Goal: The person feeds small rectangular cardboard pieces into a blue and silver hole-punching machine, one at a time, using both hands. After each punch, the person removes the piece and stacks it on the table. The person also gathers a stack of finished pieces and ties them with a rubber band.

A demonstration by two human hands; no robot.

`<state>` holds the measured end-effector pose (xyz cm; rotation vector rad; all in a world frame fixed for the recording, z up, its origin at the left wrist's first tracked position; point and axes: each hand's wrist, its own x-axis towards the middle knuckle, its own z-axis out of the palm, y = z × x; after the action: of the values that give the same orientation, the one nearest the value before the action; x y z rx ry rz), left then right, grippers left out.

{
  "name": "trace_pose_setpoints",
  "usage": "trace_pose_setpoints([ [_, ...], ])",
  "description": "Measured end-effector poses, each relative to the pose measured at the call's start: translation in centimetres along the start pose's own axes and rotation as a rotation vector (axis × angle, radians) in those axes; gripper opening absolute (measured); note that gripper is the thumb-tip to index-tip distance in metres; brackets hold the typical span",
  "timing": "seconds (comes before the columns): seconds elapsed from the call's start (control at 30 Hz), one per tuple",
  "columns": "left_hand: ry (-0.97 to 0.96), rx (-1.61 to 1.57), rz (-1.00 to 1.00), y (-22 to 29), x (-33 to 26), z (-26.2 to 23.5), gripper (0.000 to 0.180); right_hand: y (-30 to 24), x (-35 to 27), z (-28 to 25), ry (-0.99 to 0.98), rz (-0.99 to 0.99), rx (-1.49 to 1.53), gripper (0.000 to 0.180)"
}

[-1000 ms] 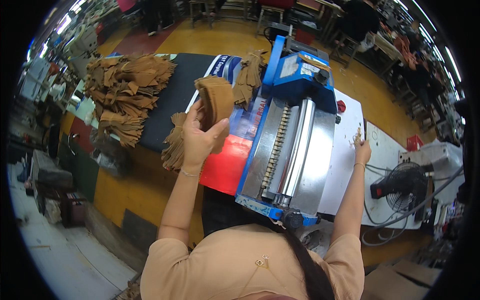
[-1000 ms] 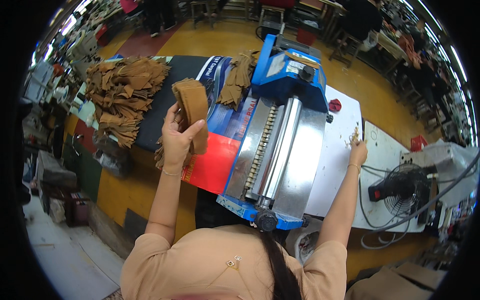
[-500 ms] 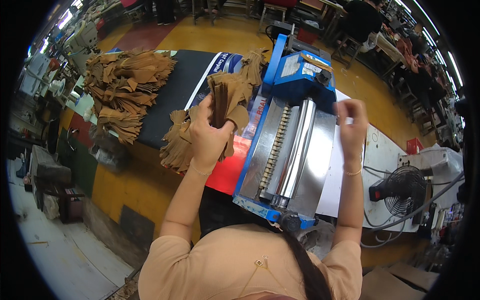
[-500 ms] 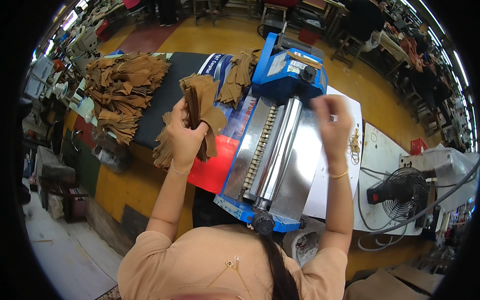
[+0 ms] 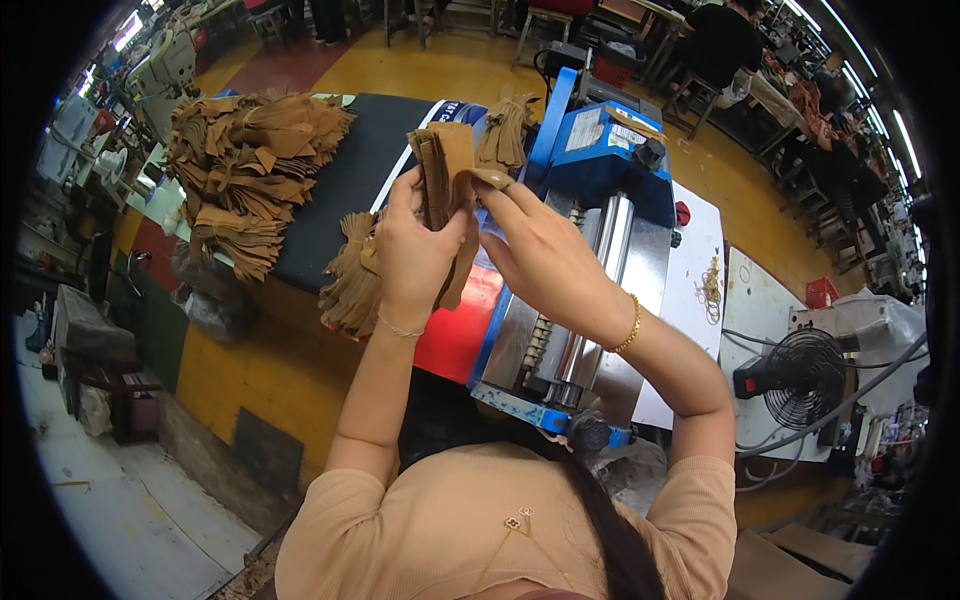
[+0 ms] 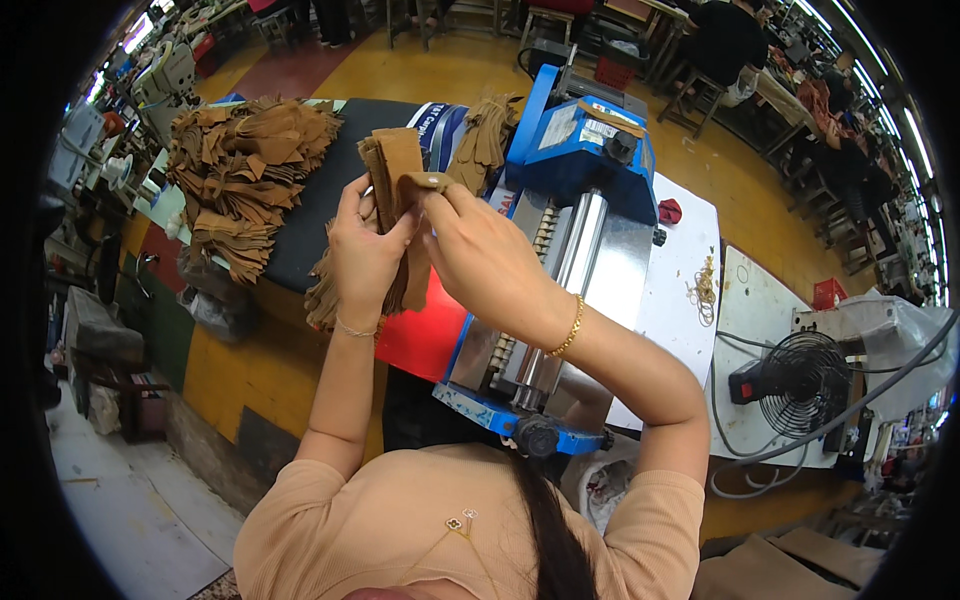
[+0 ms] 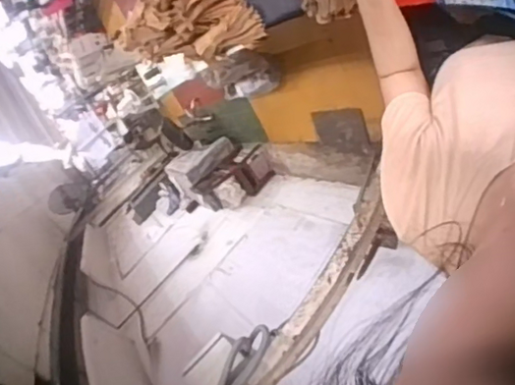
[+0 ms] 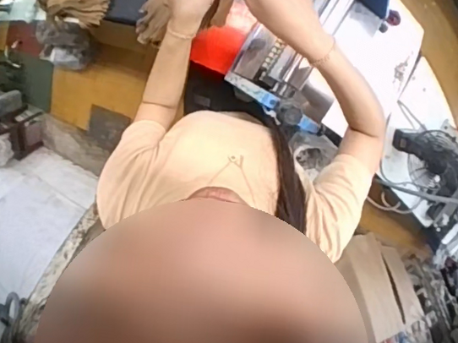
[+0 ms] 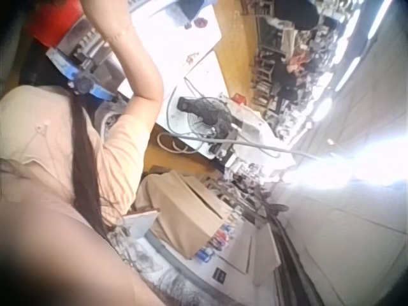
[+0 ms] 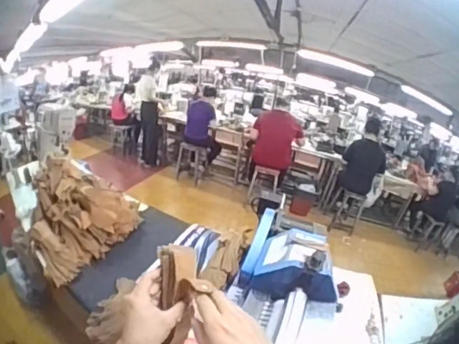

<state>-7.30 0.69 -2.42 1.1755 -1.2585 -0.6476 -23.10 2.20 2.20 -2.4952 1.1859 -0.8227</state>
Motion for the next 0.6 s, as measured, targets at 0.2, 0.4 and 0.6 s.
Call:
trace_pose_setpoints([
  [0.2,-0.085,0.089,0.141,0.2,-1.0,0.0,0.054,-0.1,1.8,0.9,0.170,0.026,0.165,0.039],
  [0.4,-0.089,0.079,0.244,1.0,-1.5,-0.3,0.049,0.2,2.9,-0.6,0.177,0.195,0.442,0.036],
  [0.6,-0.008,0.135,0.336,1.9,-1.5,0.0,0.044,1.1,3.2,-0.4,0.246,0.234,0.648,0.027],
])
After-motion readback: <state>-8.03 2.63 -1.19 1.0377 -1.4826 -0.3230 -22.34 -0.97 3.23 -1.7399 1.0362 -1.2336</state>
